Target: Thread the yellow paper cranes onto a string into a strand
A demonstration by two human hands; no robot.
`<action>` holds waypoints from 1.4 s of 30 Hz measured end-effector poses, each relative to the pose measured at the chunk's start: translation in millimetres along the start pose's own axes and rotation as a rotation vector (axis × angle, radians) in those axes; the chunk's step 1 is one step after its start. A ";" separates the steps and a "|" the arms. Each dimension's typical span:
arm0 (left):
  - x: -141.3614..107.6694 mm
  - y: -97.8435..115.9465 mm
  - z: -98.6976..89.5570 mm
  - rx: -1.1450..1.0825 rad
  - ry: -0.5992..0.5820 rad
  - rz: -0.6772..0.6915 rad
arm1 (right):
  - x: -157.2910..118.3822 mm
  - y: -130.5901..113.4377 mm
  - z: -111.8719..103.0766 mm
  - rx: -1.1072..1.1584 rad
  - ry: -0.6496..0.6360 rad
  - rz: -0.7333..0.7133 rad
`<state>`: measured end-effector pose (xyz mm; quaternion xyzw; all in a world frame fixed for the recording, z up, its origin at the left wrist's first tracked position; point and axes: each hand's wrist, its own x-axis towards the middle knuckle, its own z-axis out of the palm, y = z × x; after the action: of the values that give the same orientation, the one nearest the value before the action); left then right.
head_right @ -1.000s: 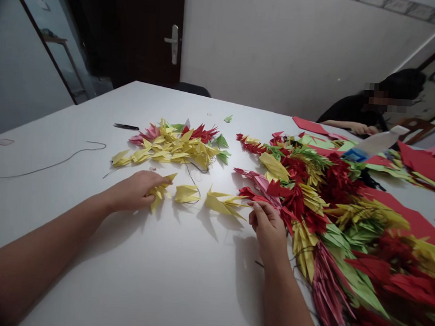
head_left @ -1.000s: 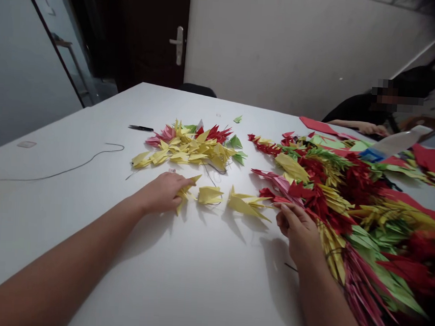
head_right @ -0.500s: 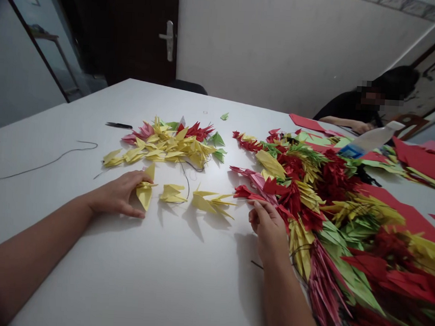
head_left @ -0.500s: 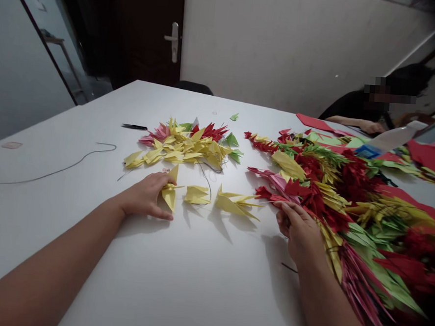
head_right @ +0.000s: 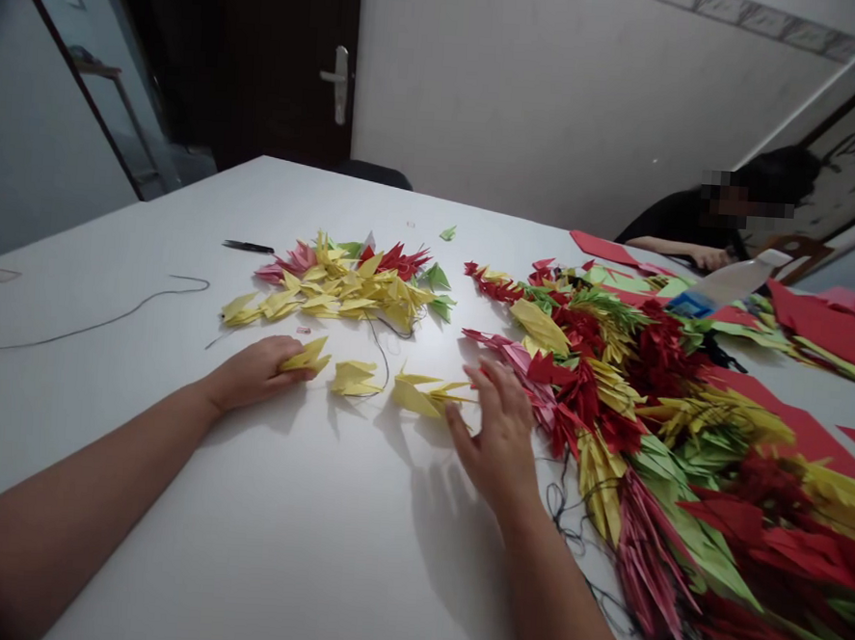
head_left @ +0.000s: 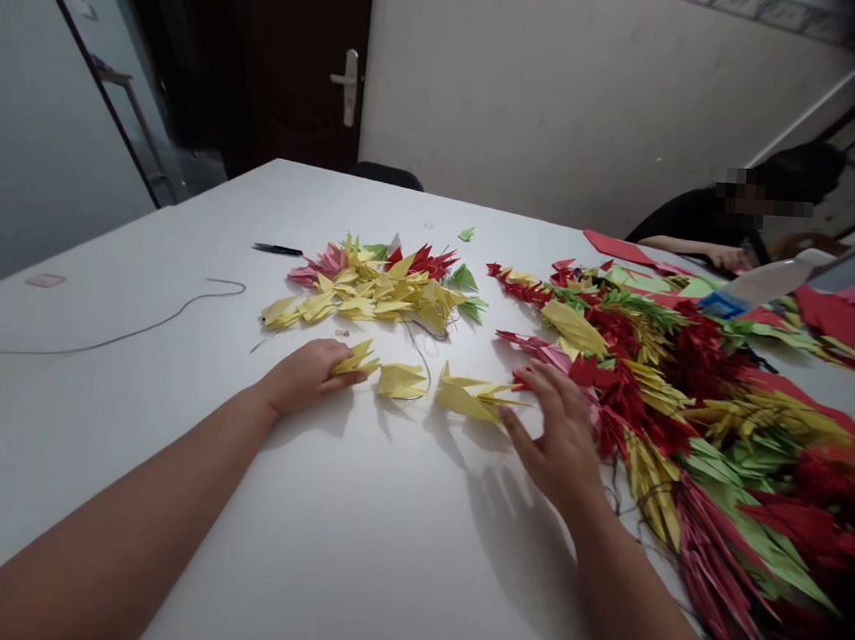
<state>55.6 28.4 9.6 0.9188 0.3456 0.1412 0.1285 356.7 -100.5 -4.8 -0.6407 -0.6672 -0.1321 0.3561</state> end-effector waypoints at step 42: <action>12.2 37.6 24.4 -0.038 0.071 0.126 | 3.5 -6.9 0.5 0.258 -0.499 0.351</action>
<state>95.4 5.9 1.5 0.9305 0.2886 0.1880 0.1243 350.3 -98.4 -1.0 -0.7080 -0.6246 0.1779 0.2773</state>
